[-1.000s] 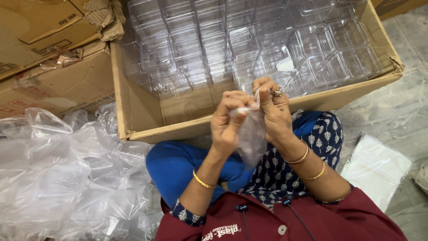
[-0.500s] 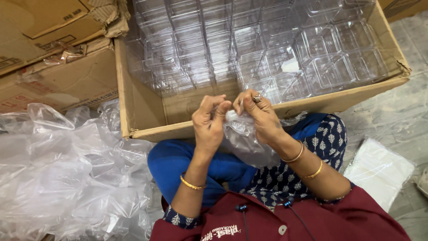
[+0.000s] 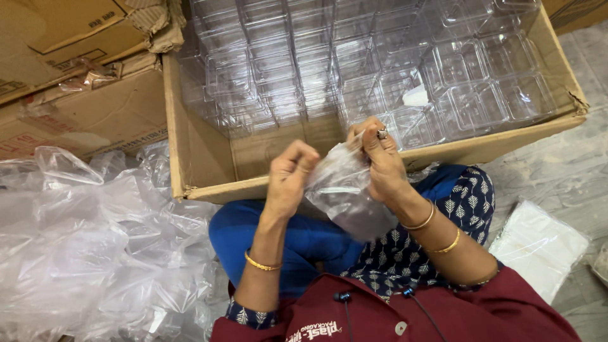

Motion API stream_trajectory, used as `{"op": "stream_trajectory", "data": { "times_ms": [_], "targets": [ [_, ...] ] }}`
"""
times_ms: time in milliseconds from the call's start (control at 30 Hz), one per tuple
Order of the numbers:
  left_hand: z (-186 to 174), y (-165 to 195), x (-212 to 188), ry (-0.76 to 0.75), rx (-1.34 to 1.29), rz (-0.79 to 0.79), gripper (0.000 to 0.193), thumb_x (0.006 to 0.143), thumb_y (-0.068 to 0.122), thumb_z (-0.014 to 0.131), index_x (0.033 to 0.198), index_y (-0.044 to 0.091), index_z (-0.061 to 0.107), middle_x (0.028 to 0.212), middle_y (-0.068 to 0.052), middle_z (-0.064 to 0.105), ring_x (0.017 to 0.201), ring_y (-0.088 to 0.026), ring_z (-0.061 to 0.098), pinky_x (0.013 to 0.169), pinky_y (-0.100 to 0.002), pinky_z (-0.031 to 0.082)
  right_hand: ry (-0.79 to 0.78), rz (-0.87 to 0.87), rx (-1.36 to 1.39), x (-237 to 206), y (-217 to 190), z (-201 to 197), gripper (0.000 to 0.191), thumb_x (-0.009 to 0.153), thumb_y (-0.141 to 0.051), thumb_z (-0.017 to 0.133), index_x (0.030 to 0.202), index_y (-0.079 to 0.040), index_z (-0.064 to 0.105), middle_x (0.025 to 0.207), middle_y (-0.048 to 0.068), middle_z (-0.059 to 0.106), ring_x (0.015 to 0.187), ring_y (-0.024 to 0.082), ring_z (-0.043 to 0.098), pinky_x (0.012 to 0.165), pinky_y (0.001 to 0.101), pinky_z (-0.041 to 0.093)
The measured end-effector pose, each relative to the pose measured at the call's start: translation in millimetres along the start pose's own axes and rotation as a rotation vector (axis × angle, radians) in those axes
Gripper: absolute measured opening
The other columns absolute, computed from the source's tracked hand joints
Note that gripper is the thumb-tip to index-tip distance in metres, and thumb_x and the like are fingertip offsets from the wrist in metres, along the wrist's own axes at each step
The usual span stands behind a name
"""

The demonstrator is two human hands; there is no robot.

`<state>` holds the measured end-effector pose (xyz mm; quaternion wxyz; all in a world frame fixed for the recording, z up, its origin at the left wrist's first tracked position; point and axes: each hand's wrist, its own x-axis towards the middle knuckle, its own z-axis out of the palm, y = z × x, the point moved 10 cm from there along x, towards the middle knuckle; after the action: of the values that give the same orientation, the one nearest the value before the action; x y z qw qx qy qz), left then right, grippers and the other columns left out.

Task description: The person sits on the floor in front of a large cardboard box filled with clear plastic containers. They open plastic bags one at a time, place containers into each bag, and set the filled bags aside, repeating the process continuously.

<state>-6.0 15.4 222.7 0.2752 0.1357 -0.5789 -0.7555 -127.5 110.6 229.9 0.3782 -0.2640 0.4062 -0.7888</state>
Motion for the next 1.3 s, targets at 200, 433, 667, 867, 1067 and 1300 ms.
{"op": "stream_trajectory", "data": {
  "times_ms": [200, 433, 667, 867, 1067, 1300],
  "targets": [
    [-26, 35, -2, -0.107, -0.176, -0.026, 0.026, 0.084, 0.009, 0.072, 0.106, 0.009, 0.058, 0.087, 0.004, 0.059, 0.074, -0.005, 0.053, 0.065, -0.021, 0.042, -0.117, 0.082, -0.106, 12, -9, -19, 0.042, 0.109, -0.04, 0.063, 0.079, -0.014, 0.053, 0.066, -0.006, 0.043, 0.063, 0.005, 0.034, 0.058, 0.0221, 0.03],
    [-100, 40, 82, 0.397, 0.886, 0.2, 0.024, 0.084, -0.004, 0.066, 0.108, -0.001, 0.064, 0.09, -0.015, 0.065, 0.075, -0.026, 0.059, 0.066, -0.04, 0.049, -0.131, 0.081, -0.661, 103, 19, -33, 0.021, 0.088, -0.015, 0.067, 0.074, -0.012, 0.053, 0.068, -0.007, 0.047, 0.062, 0.005, 0.038, 0.053, 0.026, 0.03],
    [-131, -14, 162, 0.499, 1.411, -0.143, 0.023, 0.085, 0.002, 0.059, 0.105, -0.007, 0.066, 0.104, -0.03, 0.068, 0.099, -0.047, 0.068, 0.083, -0.054, 0.055, 0.032, 0.171, -0.86, 205, 94, -43, 0.011, 0.093, -0.012, 0.067, 0.089, -0.007, 0.058, 0.078, -0.001, 0.057, 0.072, 0.009, 0.051, 0.062, 0.0291, 0.042],
    [-128, -12, 167, 0.529, 1.393, -0.105, 0.022, 0.087, 0.004, 0.057, 0.104, -0.005, 0.068, 0.106, -0.031, 0.067, 0.097, -0.049, 0.068, 0.083, -0.054, 0.055, -0.16, 0.148, -0.708, 208, 111, -33, 0.011, 0.095, -0.011, 0.065, 0.099, -0.007, 0.056, 0.089, 0.0, 0.057, 0.082, 0.009, 0.052, 0.072, 0.0293, 0.043],
    [-134, 1, 155, 0.604, 1.073, 0.021, 0.032, 0.084, 0.004, 0.055, 0.111, -0.001, 0.07, 0.107, -0.031, 0.069, 0.102, -0.048, 0.067, 0.091, -0.052, 0.052, -0.284, 0.004, -0.427, 193, 83, -30, 0.016, 0.097, -0.01, 0.064, 0.109, -0.006, 0.054, 0.1, 0.001, 0.058, 0.092, 0.01, 0.053, 0.081, 0.0295, 0.044],
    [-144, -19, 158, 0.672, 0.941, -0.088, 0.035, 0.081, 0.005, 0.053, 0.112, 0.0, 0.066, 0.108, -0.028, 0.07, 0.105, -0.046, 0.066, 0.092, -0.05, 0.05, -0.338, -0.003, -0.396, 185, 73, -18, 0.024, 0.1, -0.009, 0.062, 0.121, -0.006, 0.052, 0.112, 0.002, 0.059, 0.104, 0.011, 0.055, 0.093, 0.0297, 0.045]
  ]
}}
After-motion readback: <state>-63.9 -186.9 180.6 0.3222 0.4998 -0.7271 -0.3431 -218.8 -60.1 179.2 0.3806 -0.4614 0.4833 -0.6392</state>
